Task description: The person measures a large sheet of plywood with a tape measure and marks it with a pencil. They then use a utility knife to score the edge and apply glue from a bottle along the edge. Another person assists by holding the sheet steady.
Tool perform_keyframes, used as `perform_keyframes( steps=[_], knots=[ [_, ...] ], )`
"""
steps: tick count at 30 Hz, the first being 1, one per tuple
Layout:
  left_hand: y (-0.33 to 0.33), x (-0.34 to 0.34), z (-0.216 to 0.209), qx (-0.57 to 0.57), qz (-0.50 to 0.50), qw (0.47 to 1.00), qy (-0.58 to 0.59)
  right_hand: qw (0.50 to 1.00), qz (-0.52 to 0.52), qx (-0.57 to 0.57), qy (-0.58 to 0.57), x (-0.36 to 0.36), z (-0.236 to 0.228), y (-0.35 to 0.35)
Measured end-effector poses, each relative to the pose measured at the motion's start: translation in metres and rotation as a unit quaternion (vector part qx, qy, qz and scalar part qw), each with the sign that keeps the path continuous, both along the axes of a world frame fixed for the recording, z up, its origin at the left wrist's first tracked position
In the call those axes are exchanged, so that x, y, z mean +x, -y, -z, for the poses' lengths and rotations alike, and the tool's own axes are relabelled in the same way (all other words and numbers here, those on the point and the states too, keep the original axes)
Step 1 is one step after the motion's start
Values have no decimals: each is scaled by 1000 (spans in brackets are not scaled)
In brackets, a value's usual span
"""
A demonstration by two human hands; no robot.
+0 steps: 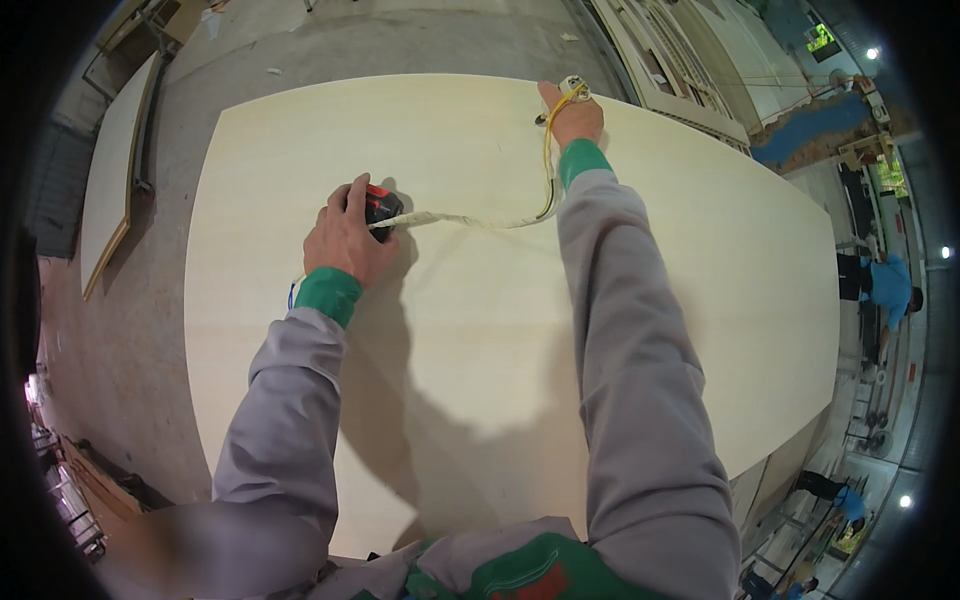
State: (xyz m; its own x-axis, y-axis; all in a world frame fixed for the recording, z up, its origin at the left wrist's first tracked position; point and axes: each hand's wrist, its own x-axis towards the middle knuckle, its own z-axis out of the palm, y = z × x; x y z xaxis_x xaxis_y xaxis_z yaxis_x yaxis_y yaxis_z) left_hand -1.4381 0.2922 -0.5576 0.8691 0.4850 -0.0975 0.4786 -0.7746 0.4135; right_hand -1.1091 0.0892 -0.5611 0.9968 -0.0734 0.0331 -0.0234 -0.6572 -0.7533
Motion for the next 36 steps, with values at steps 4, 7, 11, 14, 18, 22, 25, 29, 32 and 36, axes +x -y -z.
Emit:
perform_keyframes(
  steps=[4, 7, 11, 14, 18, 22, 25, 29, 32, 36],
  knots=[
    [-1, 0, -4, -4, 2, 1000, -9, 995, -26, -1, 91, 7, -4, -4],
    [2, -3, -2, 4, -9, 1000, 26, 996, -7, -29, 86, 31, 9, -1],
    [10, -7, 10, -25, -32, 990, 134, 928, -129, -270, 220, 78, 46, 10],
    [17, -11, 11, -155, -71, 971, 168, 935, -210, -193, 212, 113, 55, 20],
    [22, -10, 6, -45, -25, 989, 137, 977, -187, -28, 97, 129, 76, 22],
    [11, -9, -1, -87, -6, 991, 100, 993, -65, 95, 30, 107, 70, 11],
    [6, -10, -9, -53, -10, 993, 110, 992, -37, 92, 80, 69, 26, 19],
    [9, -14, -22, -42, -21, 992, 117, 972, -18, 190, 137, -21, -43, 60],
    [10, -21, -30, -32, -16, 990, 133, 933, -37, 310, 178, -108, -73, 96],
    [7, -24, -34, -34, 1, 993, 112, 948, -45, 210, 233, -220, -95, 143]
  ],
)
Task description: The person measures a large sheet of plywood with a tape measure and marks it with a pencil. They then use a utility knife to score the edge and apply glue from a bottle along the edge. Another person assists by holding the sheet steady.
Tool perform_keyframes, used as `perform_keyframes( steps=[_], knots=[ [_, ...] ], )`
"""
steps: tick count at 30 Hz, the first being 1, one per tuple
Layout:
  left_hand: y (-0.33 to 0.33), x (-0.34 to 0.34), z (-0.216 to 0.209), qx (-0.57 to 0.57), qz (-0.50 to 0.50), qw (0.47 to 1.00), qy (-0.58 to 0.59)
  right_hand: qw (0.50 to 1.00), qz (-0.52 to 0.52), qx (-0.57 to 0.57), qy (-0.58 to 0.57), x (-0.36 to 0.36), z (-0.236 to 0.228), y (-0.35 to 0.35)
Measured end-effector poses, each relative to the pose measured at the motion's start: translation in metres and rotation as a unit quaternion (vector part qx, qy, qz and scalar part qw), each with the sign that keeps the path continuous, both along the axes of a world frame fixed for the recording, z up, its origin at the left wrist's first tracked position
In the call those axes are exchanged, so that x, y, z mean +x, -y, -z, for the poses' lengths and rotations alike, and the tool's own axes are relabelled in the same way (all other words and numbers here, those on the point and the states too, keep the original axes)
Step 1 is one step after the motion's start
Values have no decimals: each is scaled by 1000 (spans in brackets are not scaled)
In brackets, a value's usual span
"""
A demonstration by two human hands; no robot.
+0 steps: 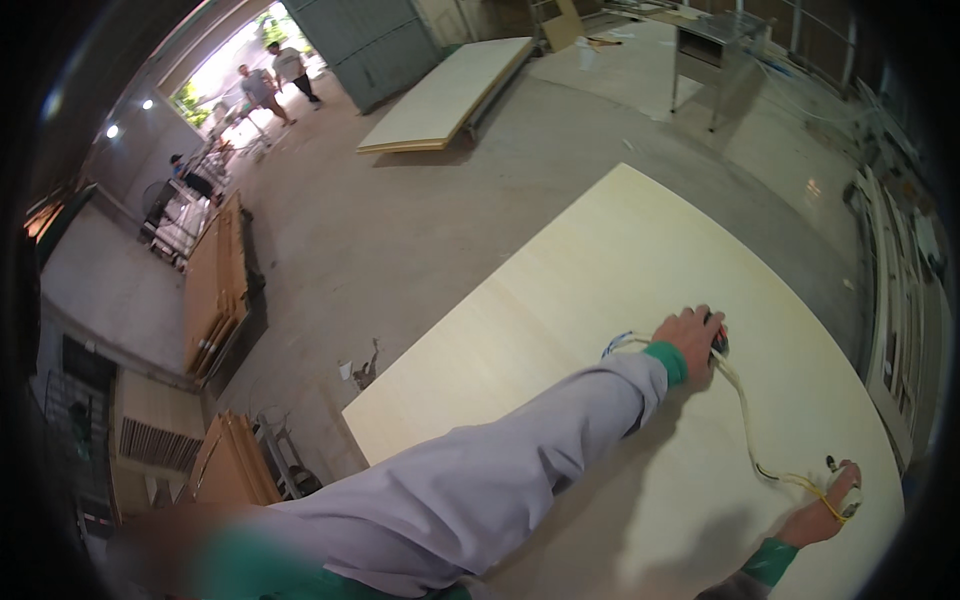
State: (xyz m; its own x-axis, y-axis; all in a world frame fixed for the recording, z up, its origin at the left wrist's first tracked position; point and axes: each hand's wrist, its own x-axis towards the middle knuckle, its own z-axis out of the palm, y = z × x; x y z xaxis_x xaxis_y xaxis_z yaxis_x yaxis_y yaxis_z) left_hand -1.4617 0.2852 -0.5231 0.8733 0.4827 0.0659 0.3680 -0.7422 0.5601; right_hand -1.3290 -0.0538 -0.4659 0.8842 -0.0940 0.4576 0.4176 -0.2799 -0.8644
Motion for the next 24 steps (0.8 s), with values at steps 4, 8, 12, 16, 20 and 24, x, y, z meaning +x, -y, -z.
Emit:
perform_keyframes(
  steps=[4, 8, 12, 16, 20, 24],
  knots=[
    [5, -7, 5, 37, 10, 999, -28, 999, 8, 16, -26, -86, -2, 27],
    [7, -52, 20, -1, 76, 997, 17, 987, 17, 117, -105, -177, 16, 54],
    [5, -142, 23, 24, 155, 988, 8, 992, 50, 109, -42, -296, 28, 50],
    [10, -251, 1, 32, 252, 967, -22, 978, 164, 97, -83, -420, 4, 20],
    [-6, -373, -7, 32, 303, 951, -51, 962, 201, 116, -143, -524, -3, 16],
    [-31, -421, -17, 21, 341, 938, -59, 961, 184, 82, -188, -562, 2, 31]
  ],
)
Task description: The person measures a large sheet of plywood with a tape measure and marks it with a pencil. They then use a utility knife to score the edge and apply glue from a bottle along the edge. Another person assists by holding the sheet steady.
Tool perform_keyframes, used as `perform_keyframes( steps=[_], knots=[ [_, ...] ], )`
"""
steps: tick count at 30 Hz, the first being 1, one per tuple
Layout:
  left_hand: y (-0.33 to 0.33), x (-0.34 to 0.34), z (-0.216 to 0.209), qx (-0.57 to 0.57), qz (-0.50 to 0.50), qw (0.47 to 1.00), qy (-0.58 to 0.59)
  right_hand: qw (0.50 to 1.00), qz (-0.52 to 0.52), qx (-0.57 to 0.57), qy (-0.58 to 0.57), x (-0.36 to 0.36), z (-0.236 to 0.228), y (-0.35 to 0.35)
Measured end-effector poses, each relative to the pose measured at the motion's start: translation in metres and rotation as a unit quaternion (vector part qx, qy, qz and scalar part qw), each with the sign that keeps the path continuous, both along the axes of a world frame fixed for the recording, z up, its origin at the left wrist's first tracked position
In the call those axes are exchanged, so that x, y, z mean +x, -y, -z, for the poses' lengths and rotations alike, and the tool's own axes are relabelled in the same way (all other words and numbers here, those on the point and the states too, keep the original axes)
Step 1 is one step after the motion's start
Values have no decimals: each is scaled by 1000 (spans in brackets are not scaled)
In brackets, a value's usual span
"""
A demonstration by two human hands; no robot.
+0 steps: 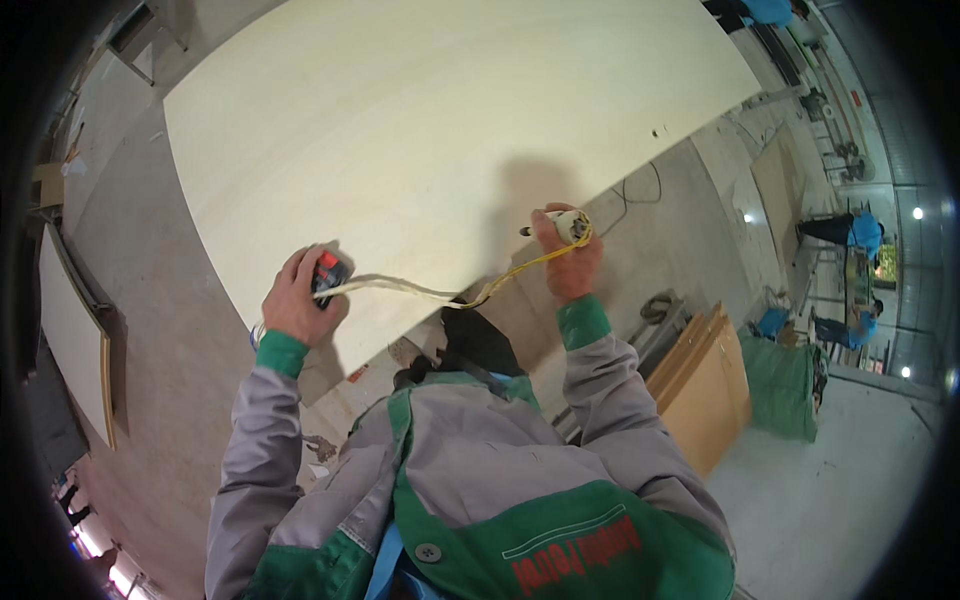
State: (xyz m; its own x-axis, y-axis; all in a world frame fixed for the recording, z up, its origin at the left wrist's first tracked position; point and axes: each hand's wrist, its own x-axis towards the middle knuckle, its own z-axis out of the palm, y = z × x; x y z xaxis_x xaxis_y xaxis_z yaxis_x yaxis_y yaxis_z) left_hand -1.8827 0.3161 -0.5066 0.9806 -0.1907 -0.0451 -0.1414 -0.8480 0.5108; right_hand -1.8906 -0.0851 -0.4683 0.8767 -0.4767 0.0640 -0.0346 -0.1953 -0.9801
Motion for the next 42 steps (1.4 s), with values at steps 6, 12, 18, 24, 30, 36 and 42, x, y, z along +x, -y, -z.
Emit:
perform_keyframes(
  steps=[6, 12, 18, 24, 30, 36, 42],
  knots=[
    [-32, -64, -19, 42, 20, 998, -36, 995, -71, -19, -65, -28, -13, -30],
    [-36, -79, -10, 29, -6, 999, -14, 987, -134, -29, -83, -30, -5, -57],
    [-34, -92, -13, 36, -49, 998, -5, 971, -167, -97, -137, -31, 23, -81],
    [-30, -92, -5, 37, -83, 996, -13, 966, -159, -141, -146, -20, 21, -79],
    [-30, -96, 5, 63, -124, 990, -13, 973, -171, -122, -94, -18, 32, -90],
    [-25, -96, 19, 62, -167, 984, -5, 981, -172, -82, -28, -22, 41, -93],
    [-15, -96, 33, 78, -215, 973, -12, 962, -229, -121, -91, -27, 58, -84]
  ],
)
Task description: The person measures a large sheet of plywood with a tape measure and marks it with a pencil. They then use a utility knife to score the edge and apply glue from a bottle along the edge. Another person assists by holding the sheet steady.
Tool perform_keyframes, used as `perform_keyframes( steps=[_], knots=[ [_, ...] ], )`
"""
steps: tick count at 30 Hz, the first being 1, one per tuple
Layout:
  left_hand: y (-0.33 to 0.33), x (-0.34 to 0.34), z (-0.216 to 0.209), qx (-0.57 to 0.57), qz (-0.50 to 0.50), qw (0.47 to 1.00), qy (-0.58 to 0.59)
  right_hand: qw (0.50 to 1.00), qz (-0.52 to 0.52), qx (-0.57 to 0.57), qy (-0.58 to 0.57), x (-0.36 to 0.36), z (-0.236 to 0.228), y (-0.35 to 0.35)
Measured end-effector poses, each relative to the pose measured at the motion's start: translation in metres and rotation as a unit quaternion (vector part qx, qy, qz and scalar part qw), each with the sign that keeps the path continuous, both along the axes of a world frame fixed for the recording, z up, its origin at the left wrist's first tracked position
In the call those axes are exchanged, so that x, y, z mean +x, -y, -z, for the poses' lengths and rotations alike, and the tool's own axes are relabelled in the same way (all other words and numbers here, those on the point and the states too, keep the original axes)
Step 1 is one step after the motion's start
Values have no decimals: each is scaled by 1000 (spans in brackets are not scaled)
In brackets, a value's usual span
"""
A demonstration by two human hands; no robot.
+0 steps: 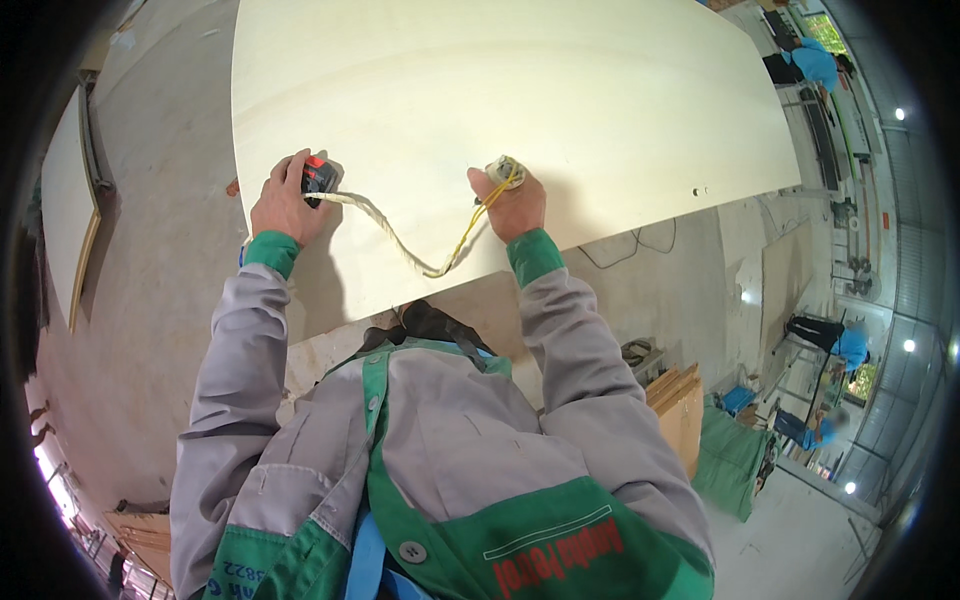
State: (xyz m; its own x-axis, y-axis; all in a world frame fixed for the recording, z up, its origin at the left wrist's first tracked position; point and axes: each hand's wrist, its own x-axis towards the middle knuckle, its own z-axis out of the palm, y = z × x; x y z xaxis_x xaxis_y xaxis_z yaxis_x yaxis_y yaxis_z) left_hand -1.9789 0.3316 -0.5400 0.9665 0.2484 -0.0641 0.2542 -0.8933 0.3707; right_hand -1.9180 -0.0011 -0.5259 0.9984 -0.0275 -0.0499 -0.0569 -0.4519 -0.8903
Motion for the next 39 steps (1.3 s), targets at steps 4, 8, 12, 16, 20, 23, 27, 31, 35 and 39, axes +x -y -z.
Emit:
perform_keyframes(
  steps=[4, 8, 12, 16, 20, 23, 27, 31, 35, 39],
  knots=[
    [6, 0, 8, 15, -31, 999, 1, 1000, -2, 5, 8, 1, 11, 8],
    [11, -1, 15, 14, -39, 999, -2, 996, -40, -78, 26, 9, 17, 13],
    [14, 1, 20, 14, -58, 998, -14, 998, -36, -48, 34, 17, 21, 11],
    [17, 4, 28, 22, -64, 998, -5, 994, -43, -100, 22, 23, 26, 7],
    [17, 5, 38, 12, -70, 997, -1, 998, -11, 22, 58, 31, 37, 5],
    [16, 8, 44, 24, -68, 997, -18, 996, -33, -63, 47, 41, 48, 4],
    [15, 11, 50, 12, -73, 997, -19, 998, -29, 13, 45, 53, 63, 1],
    [15, 12, 55, 18, -71, 997, -17, 998, -20, -46, 46, 58, 71, -1],
    [15, 12, 62, 15, -76, 997, -4, 999, -24, 12, 43, 61, 74, -5],
    [15, 12, 66, -2, -82, 997, -12, 999, -15, 3, 37, 65, 74, -13]
  ],
)
